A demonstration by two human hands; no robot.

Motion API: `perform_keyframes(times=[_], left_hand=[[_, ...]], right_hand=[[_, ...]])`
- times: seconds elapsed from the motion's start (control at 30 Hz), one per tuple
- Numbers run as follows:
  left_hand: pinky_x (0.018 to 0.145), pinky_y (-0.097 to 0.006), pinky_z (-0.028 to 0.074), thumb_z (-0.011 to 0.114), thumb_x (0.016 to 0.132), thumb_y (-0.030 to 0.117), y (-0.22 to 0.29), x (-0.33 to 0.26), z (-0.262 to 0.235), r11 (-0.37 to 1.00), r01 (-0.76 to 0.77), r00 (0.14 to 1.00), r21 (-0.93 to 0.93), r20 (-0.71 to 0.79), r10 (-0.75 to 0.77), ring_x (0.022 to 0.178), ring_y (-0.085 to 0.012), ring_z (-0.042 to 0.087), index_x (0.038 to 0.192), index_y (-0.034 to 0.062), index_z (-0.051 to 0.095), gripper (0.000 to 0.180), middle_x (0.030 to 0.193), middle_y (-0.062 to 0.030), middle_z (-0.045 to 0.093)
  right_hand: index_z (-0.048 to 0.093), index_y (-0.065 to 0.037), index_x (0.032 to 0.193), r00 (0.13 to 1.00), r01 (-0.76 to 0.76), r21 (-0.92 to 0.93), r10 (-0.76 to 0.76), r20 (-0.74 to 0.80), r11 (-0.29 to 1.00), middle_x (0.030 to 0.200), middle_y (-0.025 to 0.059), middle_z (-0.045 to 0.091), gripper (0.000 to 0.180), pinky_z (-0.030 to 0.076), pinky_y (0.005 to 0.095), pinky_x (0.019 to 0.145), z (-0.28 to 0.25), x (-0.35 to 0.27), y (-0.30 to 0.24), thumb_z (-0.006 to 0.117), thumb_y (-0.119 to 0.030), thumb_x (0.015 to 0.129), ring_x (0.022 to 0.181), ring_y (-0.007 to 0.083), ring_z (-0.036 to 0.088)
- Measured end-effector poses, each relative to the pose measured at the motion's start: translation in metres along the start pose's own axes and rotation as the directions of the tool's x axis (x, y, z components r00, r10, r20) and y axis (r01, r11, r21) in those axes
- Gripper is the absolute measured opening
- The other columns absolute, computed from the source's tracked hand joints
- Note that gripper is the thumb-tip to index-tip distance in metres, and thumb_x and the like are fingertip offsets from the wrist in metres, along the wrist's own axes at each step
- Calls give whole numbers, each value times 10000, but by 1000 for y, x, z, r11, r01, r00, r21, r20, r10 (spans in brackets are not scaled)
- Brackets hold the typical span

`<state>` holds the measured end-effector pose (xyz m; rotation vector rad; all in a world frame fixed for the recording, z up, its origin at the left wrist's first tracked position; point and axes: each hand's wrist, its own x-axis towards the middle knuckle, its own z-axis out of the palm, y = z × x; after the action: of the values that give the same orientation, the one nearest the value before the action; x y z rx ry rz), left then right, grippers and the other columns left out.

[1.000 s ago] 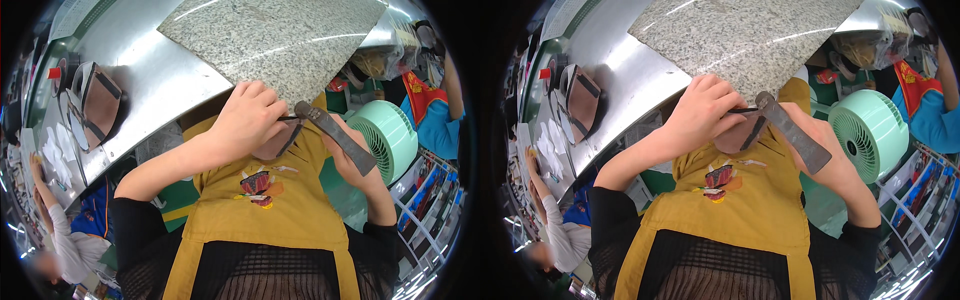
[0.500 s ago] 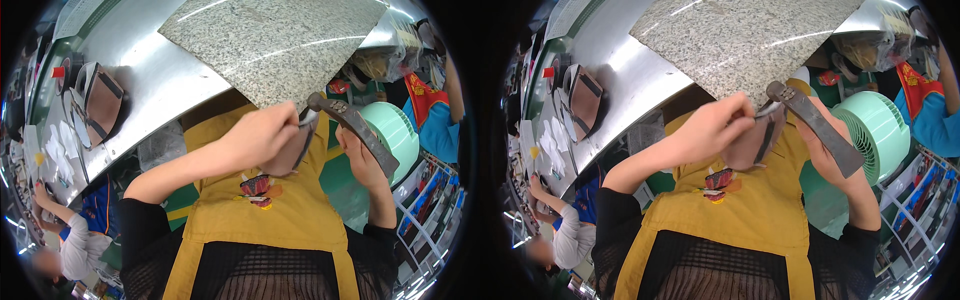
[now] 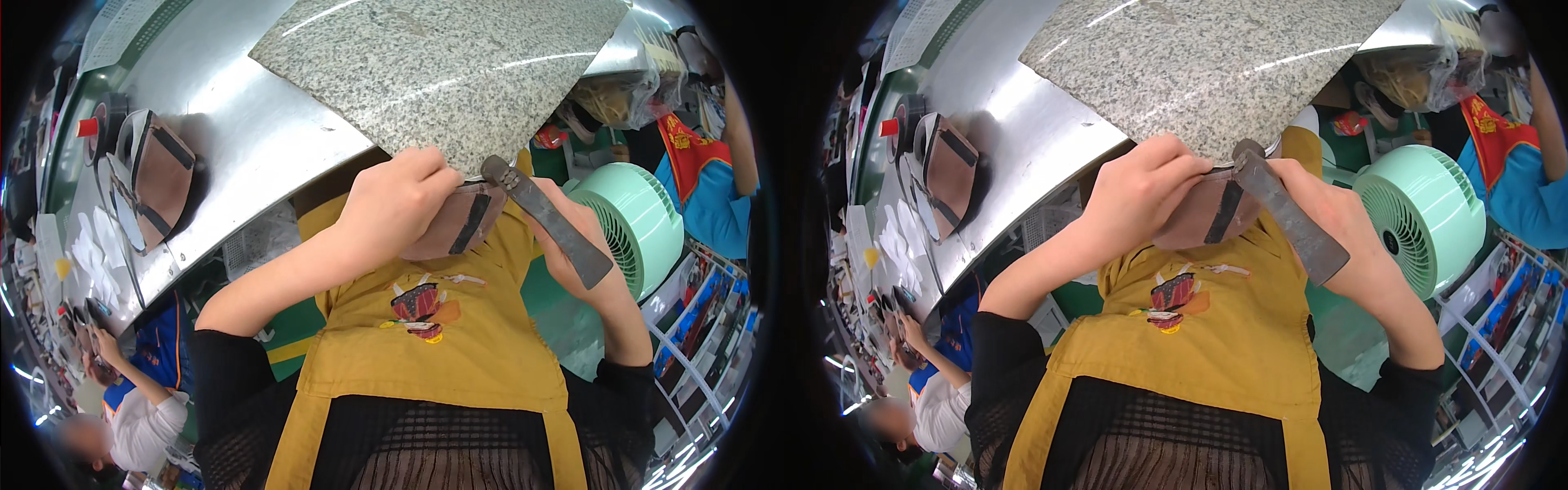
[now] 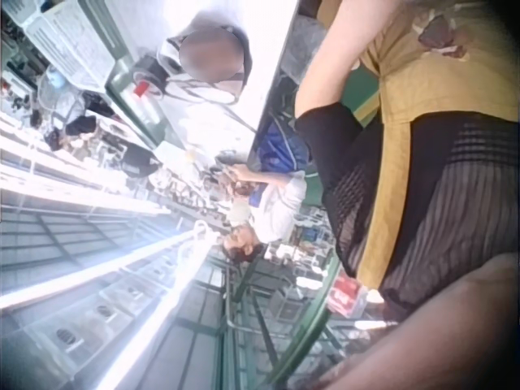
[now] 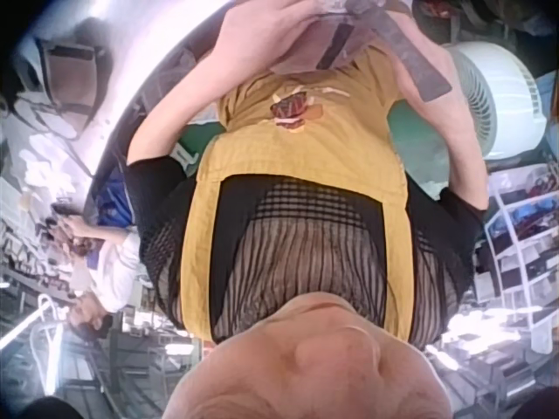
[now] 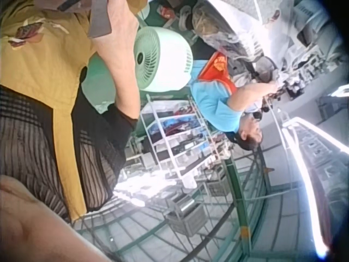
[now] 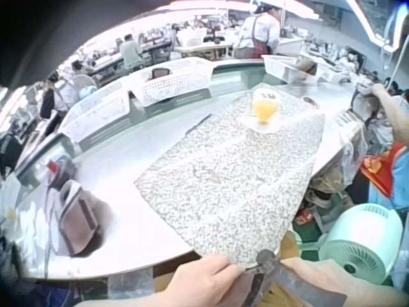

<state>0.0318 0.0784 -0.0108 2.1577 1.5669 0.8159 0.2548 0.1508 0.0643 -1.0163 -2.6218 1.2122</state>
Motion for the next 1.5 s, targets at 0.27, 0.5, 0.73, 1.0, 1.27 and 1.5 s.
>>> perform_keyframes(times=[0.27, 0.5, 0.73, 1.0, 1.27, 1.5], left_hand=[[677, -291, 464, 622, 681, 109, -11, -2, 1, 902, -326, 937, 282, -28, 348, 802, -166, 551, 969, 72, 625, 290, 851, -9, 529], [709, -309, 457, 609, 674, 128, -17, -3, 6, 901, -347, 920, 262, -92, 381, 814, -186, 545, 969, 68, 612, 301, 878, -25, 536], [741, -324, 453, 597, 695, 124, -19, -4, 10, 902, -350, 910, 254, -137, 392, 812, -186, 540, 958, 67, 603, 269, 872, -26, 534], [806, -345, 427, 632, 694, 110, -19, -5, 6, 967, -212, 960, 142, -152, 233, 827, -186, 512, 854, 98, 582, 168, 827, -10, 531], [738, -335, 437, 647, 652, 94, -29, -6, 5, 924, -348, 915, 156, -156, 371, 814, -196, 513, 887, 106, 613, 238, 855, 4, 548], [734, -329, 445, 616, 654, 122, -29, -7, 2, 911, -370, 909, 183, -133, 396, 822, -207, 512, 909, 87, 603, 258, 883, -9, 540]], right_hand=[[506, -5, 1112, 998, 59, 123, -57, -17, 991, 717, 95, 463, 196, 401, 292, 613, -5, 8, -8, 491, -34, 919, 633, 216, 441], [510, -2, 1115, 997, 66, 206, -74, 33, 976, 753, 59, 483, 184, 394, 269, 630, -13, 20, -14, 481, -38, 937, 670, 128, 433], [503, 3, 1136, 993, -21, 157, 2, 120, 987, 757, 154, 508, 243, 414, 339, 623, -14, 21, -22, 505, -11, 893, 673, 338, 494], [475, -38, 1112, 979, -41, -38, 47, 198, 998, 849, 183, 607, 300, 466, 427, 620, -4, 23, -23, 572, -114, 839, 785, 402, 598], [512, -8, 1123, 995, -28, 156, 12, 101, 987, 808, 192, 555, 260, 434, 359, 628, -4, 20, -23, 504, -16, 863, 716, 380, 554], [517, 4, 1127, 994, 42, 125, -54, 91, 991, 757, 133, 517, 252, 410, 315, 606, -2, 22, -22, 501, -23, 877, 634, 282, 496]])
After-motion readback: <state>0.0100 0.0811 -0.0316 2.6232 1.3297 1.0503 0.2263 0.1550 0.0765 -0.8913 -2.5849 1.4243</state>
